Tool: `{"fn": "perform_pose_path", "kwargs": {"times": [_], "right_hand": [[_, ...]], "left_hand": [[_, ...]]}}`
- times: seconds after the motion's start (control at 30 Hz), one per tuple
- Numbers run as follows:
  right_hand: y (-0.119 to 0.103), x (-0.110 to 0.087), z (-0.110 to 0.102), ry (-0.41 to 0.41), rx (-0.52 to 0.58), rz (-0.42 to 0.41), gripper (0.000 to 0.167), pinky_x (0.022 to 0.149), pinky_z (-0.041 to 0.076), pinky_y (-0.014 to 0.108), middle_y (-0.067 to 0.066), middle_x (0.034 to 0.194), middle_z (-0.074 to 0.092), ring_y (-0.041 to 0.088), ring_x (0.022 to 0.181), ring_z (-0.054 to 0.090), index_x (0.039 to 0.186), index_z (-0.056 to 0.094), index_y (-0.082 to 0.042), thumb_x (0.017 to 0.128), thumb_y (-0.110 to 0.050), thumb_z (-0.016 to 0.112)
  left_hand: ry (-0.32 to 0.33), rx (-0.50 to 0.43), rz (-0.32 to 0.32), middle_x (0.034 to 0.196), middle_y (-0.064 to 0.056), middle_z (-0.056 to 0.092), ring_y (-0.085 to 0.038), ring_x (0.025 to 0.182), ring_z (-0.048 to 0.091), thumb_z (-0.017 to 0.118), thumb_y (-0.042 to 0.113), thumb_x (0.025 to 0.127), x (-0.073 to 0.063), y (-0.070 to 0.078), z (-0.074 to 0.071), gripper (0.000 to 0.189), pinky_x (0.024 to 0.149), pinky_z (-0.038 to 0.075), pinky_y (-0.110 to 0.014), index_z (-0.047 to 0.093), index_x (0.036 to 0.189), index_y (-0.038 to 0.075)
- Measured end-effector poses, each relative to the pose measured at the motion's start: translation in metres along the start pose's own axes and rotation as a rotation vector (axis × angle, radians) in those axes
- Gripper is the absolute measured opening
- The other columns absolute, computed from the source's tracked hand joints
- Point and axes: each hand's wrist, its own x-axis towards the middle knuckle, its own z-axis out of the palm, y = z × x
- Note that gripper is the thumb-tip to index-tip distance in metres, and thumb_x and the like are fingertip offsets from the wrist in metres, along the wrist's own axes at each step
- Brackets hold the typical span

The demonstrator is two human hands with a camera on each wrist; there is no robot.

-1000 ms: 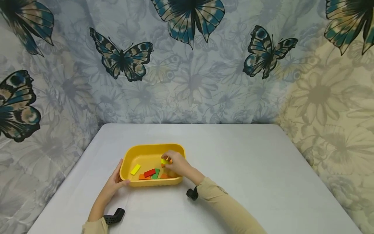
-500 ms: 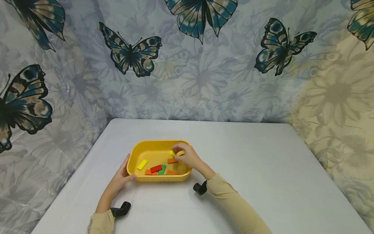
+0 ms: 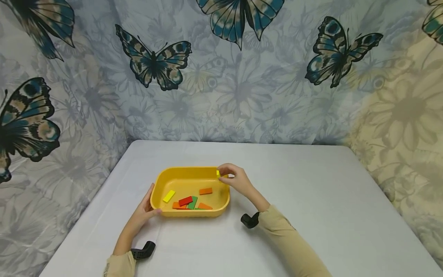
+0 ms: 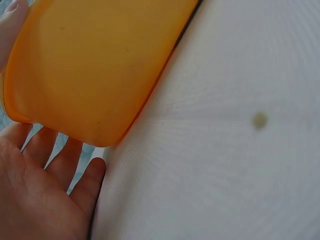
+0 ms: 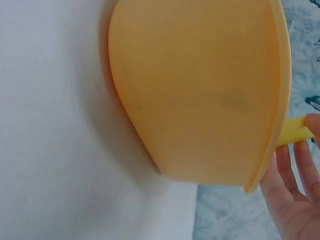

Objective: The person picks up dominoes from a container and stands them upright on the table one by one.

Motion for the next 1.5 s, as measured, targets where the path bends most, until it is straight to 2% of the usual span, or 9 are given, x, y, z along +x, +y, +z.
{"fn": "perform_pose_path", "kwargs": {"times": [0.13,0.3,0.47,0.73,0.83,1.07,1.27,1.5], "right_hand": [[0.014,0.002,-0.007,0.012,0.000,-0.018,0.027,0.074,0.049,0.038,0.019,0.096,0.058,0.035,0.087,0.057,0.106,0.057,0.008,0.079,0.006,0.063],[0.036,0.007,-0.015,0.079,-0.023,-0.014,0.027,0.072,0.050,0.032,0.012,0.097,0.059,0.029,0.085,0.059,0.106,0.059,0.002,0.080,0.000,0.065],[0.042,0.007,-0.024,0.088,-0.031,-0.027,0.029,0.073,0.050,0.032,0.014,0.098,0.059,0.029,0.085,0.060,0.107,0.059,0.001,0.080,-0.005,0.066],[0.050,-0.002,-0.039,0.116,-0.011,-0.056,0.028,0.074,0.049,0.033,0.015,0.100,0.057,0.032,0.086,0.059,0.106,0.058,0.002,0.079,0.002,0.065],[0.052,-0.005,-0.043,0.122,-0.009,-0.031,0.026,0.074,0.049,0.031,0.014,0.098,0.058,0.032,0.087,0.059,0.105,0.059,0.001,0.079,0.001,0.065],[0.034,-0.014,-0.039,0.115,0.017,0.036,0.025,0.077,0.048,0.039,0.021,0.097,0.057,0.038,0.089,0.056,0.104,0.057,0.009,0.079,0.007,0.062],[0.037,-0.024,-0.044,0.135,-0.009,0.065,0.026,0.076,0.048,0.035,0.024,0.097,0.056,0.040,0.090,0.056,0.105,0.056,0.010,0.079,0.009,0.061],[0.047,-0.030,-0.047,0.159,-0.005,0.112,0.027,0.077,0.048,0.036,0.025,0.099,0.056,0.041,0.092,0.054,0.106,0.056,0.010,0.079,0.009,0.061]], "left_hand": [[0.002,-0.007,-0.001,0.148,-0.009,-0.003,-0.026,0.132,0.002,0.062,-0.001,0.081,-0.001,-0.001,0.001,0.087,0.092,0.023,-0.009,0.003,0.145,0.011],[0.009,-0.009,-0.008,0.148,-0.007,-0.003,-0.024,0.133,0.002,0.063,0.001,0.081,0.002,-0.001,0.003,0.088,0.093,0.022,-0.009,0.003,0.145,0.012],[0.018,-0.014,-0.009,0.148,-0.006,-0.002,-0.024,0.132,0.003,0.063,0.001,0.081,0.003,0.000,0.002,0.089,0.092,0.023,-0.009,0.003,0.145,0.012],[-0.002,-0.032,0.009,0.148,-0.009,-0.005,-0.026,0.132,0.000,0.061,-0.002,0.081,0.004,-0.002,0.003,0.087,0.092,0.023,-0.009,0.002,0.145,0.011],[0.001,-0.022,0.005,0.148,-0.009,-0.004,-0.027,0.132,0.000,0.061,-0.002,0.082,0.005,-0.002,0.003,0.087,0.092,0.023,-0.009,0.003,0.145,0.011],[0.018,0.001,-0.025,0.148,-0.008,-0.003,-0.027,0.132,0.001,0.062,0.001,0.082,0.000,0.001,0.001,0.087,0.091,0.023,-0.008,0.003,0.145,0.012],[0.015,0.000,-0.033,0.148,-0.008,-0.005,-0.026,0.132,-0.001,0.063,0.001,0.081,-0.001,0.000,0.003,0.088,0.092,0.021,-0.007,0.002,0.145,0.011],[0.019,0.010,-0.011,0.148,-0.010,-0.002,-0.024,0.132,0.005,0.062,0.001,0.082,0.001,0.000,0.004,0.087,0.092,0.025,-0.010,0.003,0.145,0.012]]}}
